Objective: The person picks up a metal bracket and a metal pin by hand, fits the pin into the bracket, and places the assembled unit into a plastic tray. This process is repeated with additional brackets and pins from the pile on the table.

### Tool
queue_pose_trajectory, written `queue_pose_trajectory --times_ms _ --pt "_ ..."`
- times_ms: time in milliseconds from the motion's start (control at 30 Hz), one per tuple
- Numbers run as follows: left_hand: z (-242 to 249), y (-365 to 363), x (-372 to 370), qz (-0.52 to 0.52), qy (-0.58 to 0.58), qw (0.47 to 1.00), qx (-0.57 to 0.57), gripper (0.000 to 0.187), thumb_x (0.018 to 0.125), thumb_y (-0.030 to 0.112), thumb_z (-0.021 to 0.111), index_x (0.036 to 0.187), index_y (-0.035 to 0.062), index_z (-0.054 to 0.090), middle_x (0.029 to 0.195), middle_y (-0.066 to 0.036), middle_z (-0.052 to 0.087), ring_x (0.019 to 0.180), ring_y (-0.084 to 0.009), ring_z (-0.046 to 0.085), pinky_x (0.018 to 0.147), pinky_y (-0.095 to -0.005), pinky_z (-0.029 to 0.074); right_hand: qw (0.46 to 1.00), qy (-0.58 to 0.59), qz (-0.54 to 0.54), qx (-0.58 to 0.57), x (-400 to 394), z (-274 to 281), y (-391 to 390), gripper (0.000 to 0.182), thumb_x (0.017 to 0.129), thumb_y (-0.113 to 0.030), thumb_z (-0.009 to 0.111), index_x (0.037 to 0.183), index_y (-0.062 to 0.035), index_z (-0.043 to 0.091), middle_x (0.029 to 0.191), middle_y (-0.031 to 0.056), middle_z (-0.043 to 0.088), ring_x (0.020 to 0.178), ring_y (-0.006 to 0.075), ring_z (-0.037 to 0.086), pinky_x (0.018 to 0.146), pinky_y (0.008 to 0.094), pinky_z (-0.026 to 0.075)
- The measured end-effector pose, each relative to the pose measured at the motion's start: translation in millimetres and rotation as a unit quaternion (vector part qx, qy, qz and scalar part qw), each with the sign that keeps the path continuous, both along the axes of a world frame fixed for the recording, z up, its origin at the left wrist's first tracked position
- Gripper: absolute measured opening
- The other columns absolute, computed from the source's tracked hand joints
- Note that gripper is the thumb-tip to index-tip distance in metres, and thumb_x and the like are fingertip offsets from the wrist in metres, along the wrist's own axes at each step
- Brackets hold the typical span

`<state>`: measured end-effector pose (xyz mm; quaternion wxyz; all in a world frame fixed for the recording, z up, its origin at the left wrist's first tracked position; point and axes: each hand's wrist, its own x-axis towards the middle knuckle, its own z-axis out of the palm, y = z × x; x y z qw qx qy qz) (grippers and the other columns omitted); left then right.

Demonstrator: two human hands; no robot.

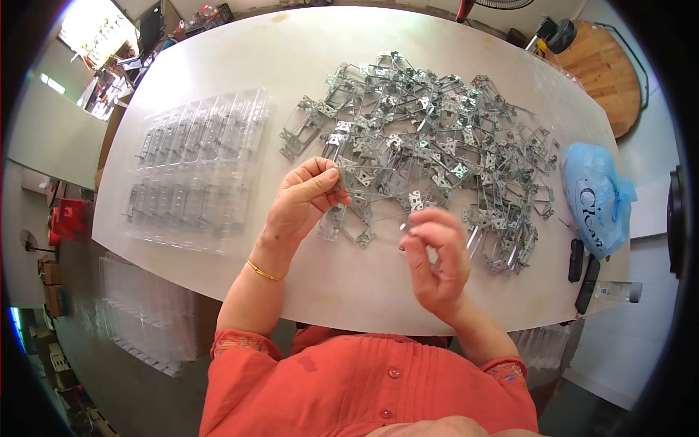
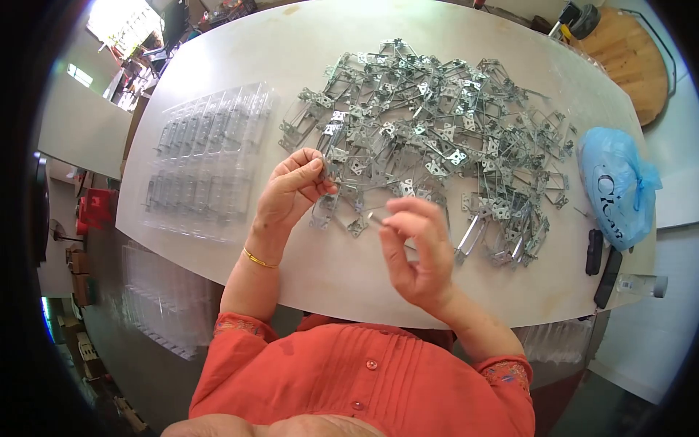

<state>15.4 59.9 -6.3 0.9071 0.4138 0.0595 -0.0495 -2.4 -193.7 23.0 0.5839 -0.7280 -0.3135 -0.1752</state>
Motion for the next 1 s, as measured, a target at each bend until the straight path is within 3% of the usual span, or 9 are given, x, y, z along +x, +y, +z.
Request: queue_pose_trajectory --times_ms 100,200,367,433,600,700,767,967,1000 --pt "3 -4 -2 -0.012 -0.025 1.000 0.003 0.006 0.104 0.009 0.058 0.106 0.0042 0.062 0.093 -0.005 0.067 0.083 -0.0161 0.068 0.081 -0.0370 0.059 0.998 0.008 -0.050 -0.037 13 10 -1 0.015 0.095 0.001 0.069 0.108 0.0011 0.062 0.117 0.0159 0.065 0.083 0.0153 0.064 0.067 0.0265 0.054" --pt "3 -7 -3 -0.037 -0.056 0.998 0.000 0.005 0.104 0.008 0.059 0.106 0.0042 0.062 0.095 -0.005 0.067 0.086 -0.0149 0.068 0.082 -0.0377 0.060 0.996 0.073 -0.039 -0.024 18 3 7 0.013 0.096 0.001 0.069 0.108 0.0002 0.062 0.112 0.0143 0.066 0.083 0.0155 0.064 0.069 0.0256 0.054" --pt "6 -3 -4 -0.051 -0.080 0.995 0.001 0.006 0.103 0.008 0.060 0.106 0.0038 0.061 0.098 -0.006 0.066 0.090 -0.0155 0.067 0.085 -0.0391 0.060 0.996 -0.013 -0.045 -0.081 31 2 17 0.010 0.099 0.000 0.067 0.108 0.0005 0.061 0.106 0.0114 0.065 0.082 0.0139 0.066 0.070 0.0257 0.056" --pt "2 -4 -3 -0.038 -0.096 0.995 0.016 0.009 0.103 0.012 0.059 0.106 0.0034 0.061 0.100 -0.008 0.067 0.091 -0.0176 0.068 0.085 -0.0401 0.060 0.998 0.055 -0.024 0.004 34 -2 21 0.011 0.100 0.001 0.065 0.108 0.0000 0.059 0.102 0.0089 0.063 0.078 0.0120 0.065 0.069 0.0248 0.056" --pt "13 -2 -3 -0.040 -0.079 0.995 -0.034 0.020 0.104 0.021 0.055 0.107 0.0020 0.060 0.106 -0.015 0.068 0.098 -0.0246 0.069 0.087 -0.0443 0.060 0.996 0.084 0.013 0.031 35 -2 26 0.010 0.100 0.002 0.064 0.109 0.0001 0.058 0.102 0.0081 0.062 0.076 0.0110 0.064 0.067 0.0242 0.055" --pt "14 1 -6 -0.121 -0.057 0.991 0.010 0.025 0.106 0.026 0.052 0.106 0.0016 0.060 0.107 -0.018 0.069 0.094 -0.0271 0.071 0.080 -0.0431 0.062 0.996 0.070 0.048 0.027 34 -10 26 0.010 0.100 0.002 0.064 0.109 0.0003 0.058 0.103 0.0094 0.062 0.076 0.0114 0.065 0.067 0.0245 0.055" --pt "22 -3 -10 -0.180 -0.035 0.982 0.038 0.025 0.106 0.024 0.054 0.105 0.0001 0.059 0.105 -0.020 0.069 0.085 -0.0270 0.073 0.067 -0.0383 0.063 0.996 0.056 0.062 0.023 33 -15 23 0.010 0.100 0.003 0.063 0.109 0.0003 0.058 0.104 0.0102 0.062 0.076 0.0117 0.065 0.067 0.0245 0.055" --pt "12 -6 -10 -0.199 -0.039 0.979 0.011 0.021 0.105 0.019 0.056 0.102 -0.0011 0.059 0.108 -0.028 0.068 0.081 -0.0257 0.074 0.055 -0.0315 0.060 0.999 0.031 0.036 0.012 32 -18 17 0.011 0.099 0.002 0.065 0.109 0.0002 0.062 0.108 0.0121 0.062 0.075 0.0126 0.064 0.066 0.0237 0.053" --pt "10 -5 -9 -0.200 -0.037 0.979 0.012 0.021 0.105 0.019 0.056 0.102 -0.0011 0.059 0.108 -0.028 0.068 0.081 -0.0257 0.074 0.055 -0.0315 0.060 0.999 -0.032 -0.018 -0.022 34 -12 15 0.012 0.098 0.001 0.067 0.109 0.0000 0.063 0.106 0.0113 0.063 0.075 0.0121 0.063 0.065 0.0234 0.052"
